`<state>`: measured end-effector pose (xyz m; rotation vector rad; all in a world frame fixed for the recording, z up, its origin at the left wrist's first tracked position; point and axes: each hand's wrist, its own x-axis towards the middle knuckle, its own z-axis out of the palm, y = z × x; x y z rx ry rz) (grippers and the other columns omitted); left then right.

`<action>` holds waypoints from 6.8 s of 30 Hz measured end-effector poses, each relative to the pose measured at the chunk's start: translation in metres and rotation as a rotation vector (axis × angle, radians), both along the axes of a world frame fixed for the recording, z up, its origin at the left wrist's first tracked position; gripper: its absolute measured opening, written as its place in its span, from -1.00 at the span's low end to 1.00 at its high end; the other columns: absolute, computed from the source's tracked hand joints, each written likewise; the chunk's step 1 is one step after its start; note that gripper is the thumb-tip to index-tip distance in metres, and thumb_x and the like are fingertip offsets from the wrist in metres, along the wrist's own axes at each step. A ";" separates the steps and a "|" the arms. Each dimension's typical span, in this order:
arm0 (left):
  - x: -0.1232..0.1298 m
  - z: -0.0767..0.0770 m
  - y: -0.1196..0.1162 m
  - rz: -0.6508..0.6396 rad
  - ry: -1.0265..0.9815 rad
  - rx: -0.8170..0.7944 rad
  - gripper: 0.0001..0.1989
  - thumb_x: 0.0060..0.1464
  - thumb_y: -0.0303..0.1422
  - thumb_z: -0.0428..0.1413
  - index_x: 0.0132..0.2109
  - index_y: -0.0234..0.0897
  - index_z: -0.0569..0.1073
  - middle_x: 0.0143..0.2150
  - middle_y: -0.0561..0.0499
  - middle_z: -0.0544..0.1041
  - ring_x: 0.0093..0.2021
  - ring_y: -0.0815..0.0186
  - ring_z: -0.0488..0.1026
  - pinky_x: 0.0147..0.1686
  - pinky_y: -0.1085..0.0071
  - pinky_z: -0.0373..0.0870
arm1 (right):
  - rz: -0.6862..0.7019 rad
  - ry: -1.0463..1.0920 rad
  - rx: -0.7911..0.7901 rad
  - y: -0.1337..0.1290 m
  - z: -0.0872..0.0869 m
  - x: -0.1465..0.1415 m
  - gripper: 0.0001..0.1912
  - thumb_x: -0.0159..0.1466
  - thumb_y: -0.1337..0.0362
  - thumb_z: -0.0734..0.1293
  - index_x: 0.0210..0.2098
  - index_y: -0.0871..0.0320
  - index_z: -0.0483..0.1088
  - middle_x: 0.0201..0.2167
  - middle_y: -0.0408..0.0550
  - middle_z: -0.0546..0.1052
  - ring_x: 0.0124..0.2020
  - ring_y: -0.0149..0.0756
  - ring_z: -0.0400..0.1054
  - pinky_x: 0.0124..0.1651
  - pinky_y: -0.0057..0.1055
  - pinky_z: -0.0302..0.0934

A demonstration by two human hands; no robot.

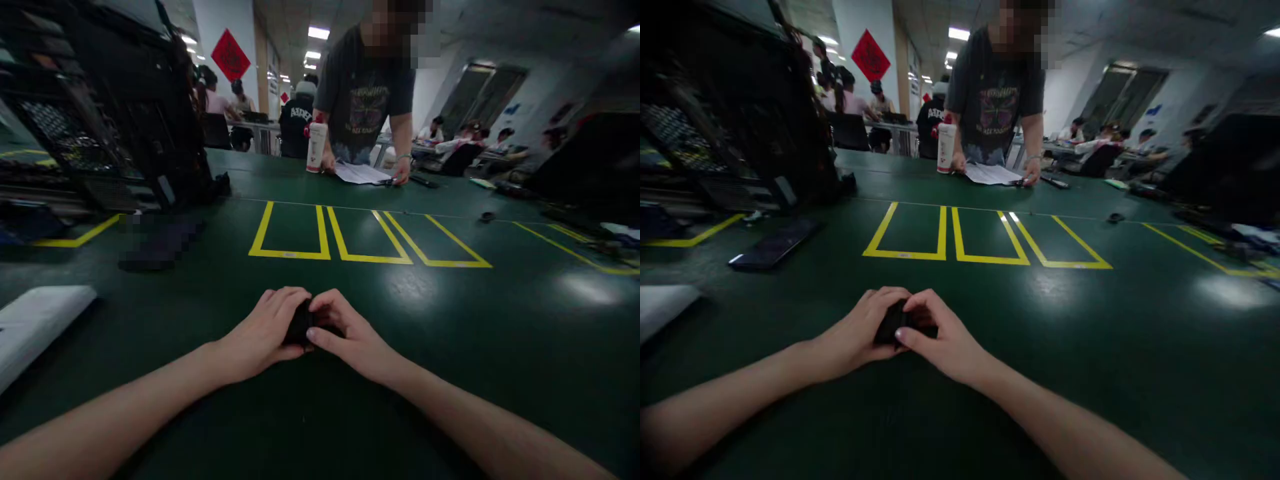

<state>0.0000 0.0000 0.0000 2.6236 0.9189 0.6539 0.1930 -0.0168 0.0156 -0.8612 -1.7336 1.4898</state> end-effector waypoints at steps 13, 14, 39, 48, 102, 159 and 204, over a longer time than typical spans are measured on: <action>-0.002 0.007 -0.005 0.019 -0.028 -0.044 -0.34 -0.07 -0.49 0.21 0.12 -0.19 0.06 0.08 -0.12 0.28 0.00 0.08 0.30 -0.09 0.12 0.30 | 0.005 -0.027 0.014 0.001 -0.004 0.005 -0.66 0.15 0.35 0.37 -0.13 0.06 0.20 -0.12 -0.12 0.33 -0.05 -0.29 0.30 0.03 -0.23 0.21; -0.002 0.007 -0.005 0.020 -0.026 -0.043 -0.34 -0.07 -0.49 0.21 0.12 -0.20 0.06 0.08 -0.12 0.28 0.00 0.07 0.30 -0.09 0.12 0.30 | 0.003 -0.022 0.026 0.000 -0.004 0.005 -0.66 0.15 0.35 0.37 -0.13 0.06 0.20 -0.12 -0.12 0.32 -0.05 -0.29 0.29 0.03 -0.23 0.21; -0.002 0.014 -0.004 0.003 -0.006 -0.113 -0.39 0.02 -0.42 0.18 0.14 -0.17 0.04 0.08 -0.12 0.26 0.01 0.10 0.27 -0.05 0.12 0.29 | -0.094 -0.007 -0.052 -0.002 -0.003 -0.002 -0.71 0.19 0.32 0.32 -0.11 0.07 0.20 -0.16 -0.11 0.37 -0.10 -0.31 0.32 -0.07 -0.28 0.27; -0.001 0.010 -0.005 0.007 -0.040 -0.084 -0.35 -0.02 -0.48 0.18 0.13 -0.15 0.02 0.07 -0.12 0.27 -0.01 0.08 0.29 -0.08 0.12 0.28 | -0.033 0.019 0.025 -0.003 -0.007 0.002 -0.75 0.20 0.32 0.32 -0.14 0.06 0.24 -0.14 -0.13 0.32 -0.09 -0.31 0.32 -0.06 -0.28 0.28; 0.000 0.005 -0.003 0.013 -0.046 -0.054 -0.36 -0.03 -0.43 0.20 0.13 -0.17 0.04 0.06 -0.11 0.28 -0.02 0.10 0.30 -0.09 0.13 0.29 | -0.035 0.056 -0.056 0.002 -0.008 0.002 -0.78 0.20 0.29 0.32 -0.17 0.07 0.23 -0.21 -0.14 0.36 -0.15 -0.34 0.33 -0.08 -0.30 0.27; -0.003 0.017 -0.003 0.003 -0.001 -0.139 -0.39 0.02 -0.42 0.18 0.14 -0.16 0.05 0.10 -0.12 0.25 0.02 0.08 0.27 -0.03 0.09 0.27 | -0.067 -0.021 0.092 0.002 -0.004 0.003 -0.77 0.21 0.33 0.30 -0.14 0.07 0.24 -0.14 -0.11 0.33 -0.07 -0.31 0.30 0.03 -0.24 0.24; -0.003 0.011 -0.003 0.045 -0.032 -0.132 -0.31 -0.06 -0.44 0.24 0.14 -0.14 0.06 0.09 -0.09 0.28 0.00 0.09 0.30 -0.07 0.11 0.30 | -0.039 -0.037 -0.018 0.002 -0.002 0.003 -0.76 0.21 0.34 0.30 -0.12 0.10 0.25 -0.14 -0.08 0.38 -0.07 -0.28 0.33 0.00 -0.22 0.27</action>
